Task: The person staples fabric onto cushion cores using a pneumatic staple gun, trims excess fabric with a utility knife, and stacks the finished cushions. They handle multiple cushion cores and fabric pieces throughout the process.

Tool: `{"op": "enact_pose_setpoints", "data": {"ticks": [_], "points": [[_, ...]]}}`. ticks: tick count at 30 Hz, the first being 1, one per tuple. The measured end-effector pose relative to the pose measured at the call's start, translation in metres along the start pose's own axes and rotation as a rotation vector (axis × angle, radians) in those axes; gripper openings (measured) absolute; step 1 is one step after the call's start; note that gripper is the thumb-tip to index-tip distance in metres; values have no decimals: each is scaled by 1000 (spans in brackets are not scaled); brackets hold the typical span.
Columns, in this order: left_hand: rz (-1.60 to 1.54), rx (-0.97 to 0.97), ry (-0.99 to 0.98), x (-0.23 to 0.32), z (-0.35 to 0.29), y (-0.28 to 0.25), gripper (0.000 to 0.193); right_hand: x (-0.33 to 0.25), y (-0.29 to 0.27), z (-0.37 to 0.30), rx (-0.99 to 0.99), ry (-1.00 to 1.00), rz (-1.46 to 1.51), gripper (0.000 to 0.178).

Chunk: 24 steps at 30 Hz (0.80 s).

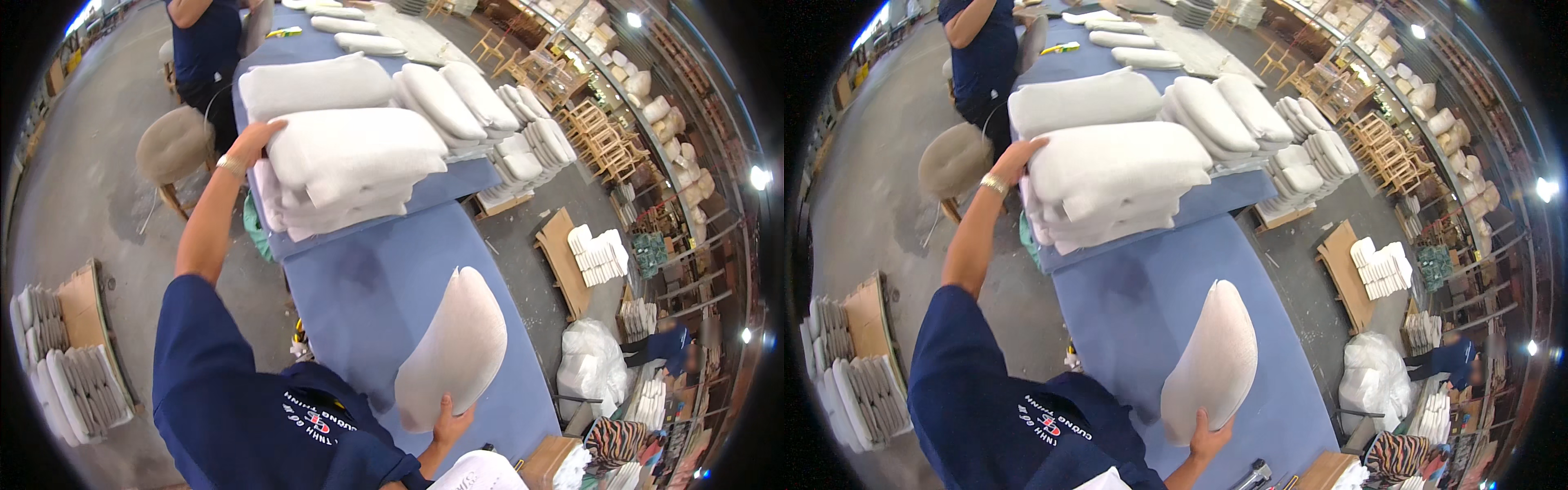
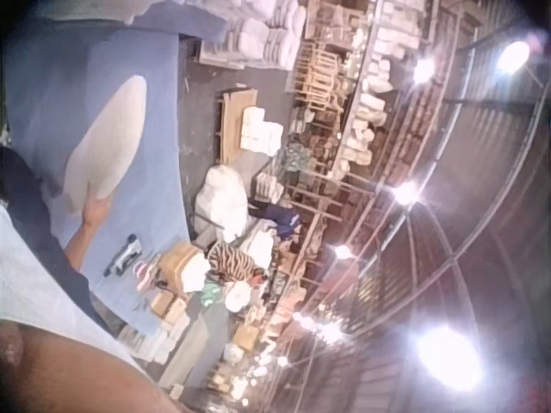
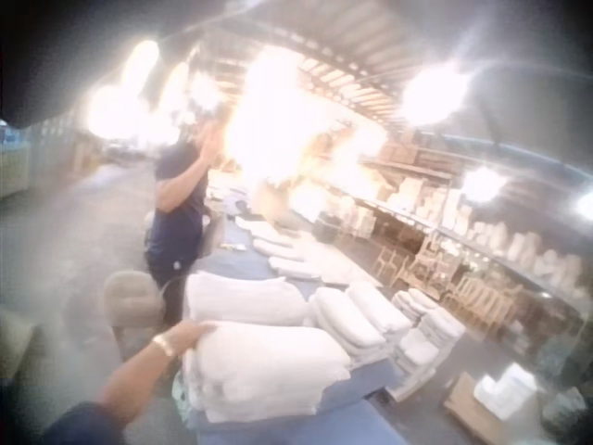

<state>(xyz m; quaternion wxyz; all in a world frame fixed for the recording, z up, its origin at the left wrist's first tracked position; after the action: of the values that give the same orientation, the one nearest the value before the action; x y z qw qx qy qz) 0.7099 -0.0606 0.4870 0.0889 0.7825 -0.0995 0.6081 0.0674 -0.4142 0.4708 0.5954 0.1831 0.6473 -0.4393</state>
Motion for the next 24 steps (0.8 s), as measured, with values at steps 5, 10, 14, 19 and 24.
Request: {"op": "enact_pose_setpoints", "data": {"ticks": [5,10,14,19,24], "points": [[-259,-495,-224,-21,-127,108,72,20,-8,-3,88,-1,-33,58],[-666,-498,-290,-38,-121,200,74,25,-19,-4,121,71,28,55],[-830,-570,-142,-51,-87,261,69,29,-22,0,176,30,59,54],[-1062,-415,193,13,-133,336,69,15,-22,-7,188,36,-41,56],[-1066,-143,551,41,-113,363,71,29,-26,-23,170,25,-18,57]]}}
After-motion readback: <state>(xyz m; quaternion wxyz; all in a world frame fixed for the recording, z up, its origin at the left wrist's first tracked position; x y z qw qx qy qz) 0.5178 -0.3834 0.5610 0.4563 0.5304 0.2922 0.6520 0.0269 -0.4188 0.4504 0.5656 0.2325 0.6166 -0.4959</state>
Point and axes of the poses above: each hand's wrist, its own z-axis towards the middle knuckle, its own y-axis out of the palm, x = y × z, the point moved 6 cm from there along z, towards the middle knuckle, and after that the axes turned 7 degrees about -x, right-handed, at the moved point
